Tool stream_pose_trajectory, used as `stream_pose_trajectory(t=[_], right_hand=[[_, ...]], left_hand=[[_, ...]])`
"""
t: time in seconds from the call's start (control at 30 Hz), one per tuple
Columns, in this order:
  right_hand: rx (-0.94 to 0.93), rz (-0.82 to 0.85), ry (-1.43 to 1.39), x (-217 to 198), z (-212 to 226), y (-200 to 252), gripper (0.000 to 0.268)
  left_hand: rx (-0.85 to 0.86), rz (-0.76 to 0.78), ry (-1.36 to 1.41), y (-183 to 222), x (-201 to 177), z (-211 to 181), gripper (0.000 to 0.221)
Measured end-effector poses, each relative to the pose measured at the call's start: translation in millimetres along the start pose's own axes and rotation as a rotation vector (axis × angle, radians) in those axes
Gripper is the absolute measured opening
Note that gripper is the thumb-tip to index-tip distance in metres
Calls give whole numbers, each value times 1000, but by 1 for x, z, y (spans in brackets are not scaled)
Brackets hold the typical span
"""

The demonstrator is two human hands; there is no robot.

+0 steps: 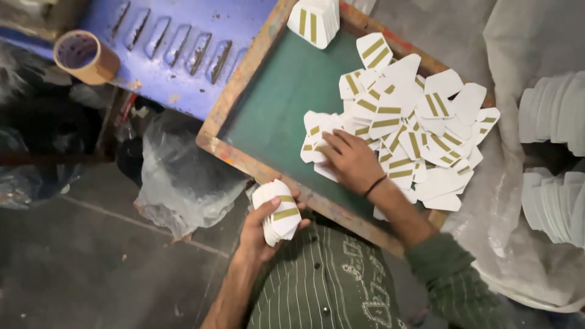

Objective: The recorder is sorting and stacking small printed white components with gold stripes, likely for shoe manufacturing.

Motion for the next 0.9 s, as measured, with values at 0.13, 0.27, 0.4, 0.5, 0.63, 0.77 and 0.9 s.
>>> stream_pose_trajectory(t=[0.13, 0.27, 0.4, 0.5, 0.63, 0.77, 0.9], right_hand=[[698, -38, -356, 12, -40, 51, 19], [196, 63, -605, 10, 24, 46, 16], [-7, 124, 10, 5, -2, 16, 34], [552, 154, -360, 23, -48, 65, 27], [109, 91, -589, -9, 39, 39, 42], [-20, 288, -300, 18, -1, 34, 39], [355, 93, -309, 5, -59, 39, 27]], left_hand=[[2, 7, -12, -7, -6, 3, 64], [-12, 96, 176, -10, -20, 10, 63], [13, -36, -46, 2, 3, 1, 64], [-8, 48, -28, -5, 16, -3, 64], [-82, 51, 133, -8, 21, 8, 64], [-60, 9, 81, -4, 8, 9, 63], [16, 36, 1, -9, 20, -5, 64]])
Point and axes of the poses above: each hand's wrist, its own y-axis away from the middle knuckle, its own x-axis out of the palm, z = x × y, the point moved 8 cm from there along -y, towards the middle knuckle, and after that the axes turned 12 degrees about y, right-handed, at the moved point
